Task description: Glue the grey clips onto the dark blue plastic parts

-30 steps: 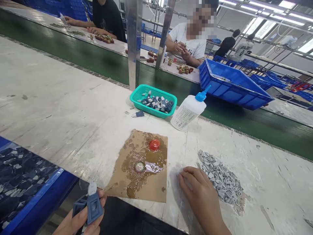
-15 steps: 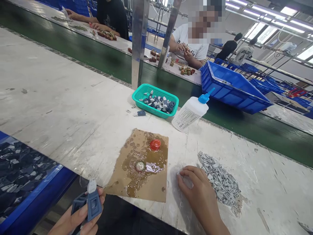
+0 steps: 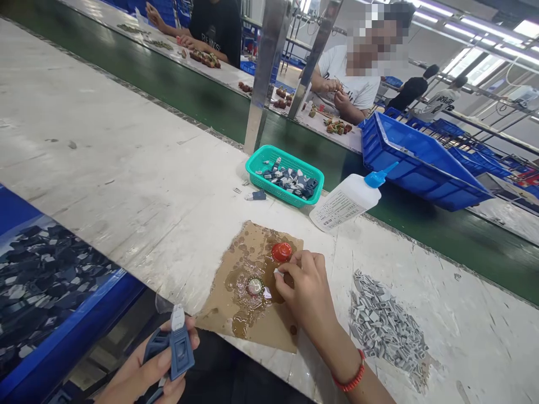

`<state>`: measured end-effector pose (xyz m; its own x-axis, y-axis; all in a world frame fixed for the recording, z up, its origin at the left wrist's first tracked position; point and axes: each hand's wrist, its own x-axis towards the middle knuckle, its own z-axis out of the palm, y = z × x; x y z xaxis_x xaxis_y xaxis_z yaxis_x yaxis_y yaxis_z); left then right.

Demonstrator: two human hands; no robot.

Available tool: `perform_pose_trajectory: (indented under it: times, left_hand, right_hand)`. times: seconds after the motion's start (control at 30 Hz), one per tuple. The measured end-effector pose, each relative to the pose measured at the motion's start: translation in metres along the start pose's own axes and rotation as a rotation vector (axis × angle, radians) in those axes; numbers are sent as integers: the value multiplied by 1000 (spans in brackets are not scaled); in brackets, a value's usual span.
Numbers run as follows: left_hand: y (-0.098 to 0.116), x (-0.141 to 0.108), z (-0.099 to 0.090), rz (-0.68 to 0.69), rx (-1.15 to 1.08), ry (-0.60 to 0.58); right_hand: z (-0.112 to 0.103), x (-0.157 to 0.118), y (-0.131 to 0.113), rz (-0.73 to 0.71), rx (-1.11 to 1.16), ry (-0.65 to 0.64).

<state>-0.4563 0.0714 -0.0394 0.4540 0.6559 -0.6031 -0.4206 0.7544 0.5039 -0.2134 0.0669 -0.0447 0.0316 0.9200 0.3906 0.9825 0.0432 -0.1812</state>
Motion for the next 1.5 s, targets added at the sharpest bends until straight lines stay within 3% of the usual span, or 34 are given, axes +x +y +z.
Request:
perform_pose_trajectory:
  times: [0.27, 0.53, 0.73, 0.9, 1.17, 1.33, 1.5]
  left_hand:
    - [-1, 2, 0, -20, -72, 23]
    - [-4, 5, 13, 44, -125, 97]
    - [-9, 7, 19, 85, -63, 91]
    - [-16, 9, 20, 131, -7, 93]
    - [-19, 9, 19, 79, 21, 102]
    - [-20, 7, 19, 124, 76, 119]
    - [-21, 5, 22, 149, 134, 122]
  right_hand:
    - [-3, 2, 0, -29, 21, 9]
    - [-14, 2, -8, -24, 13, 202]
    - [-5, -5, -6, 12, 2, 193]
    - [-11, -9, -13, 48, 6, 203]
    - [-8, -13, -13, 48, -29, 198]
    - [-31, -20, -36, 168, 167, 184]
    - [-43, -26, -69, 129, 556, -6]
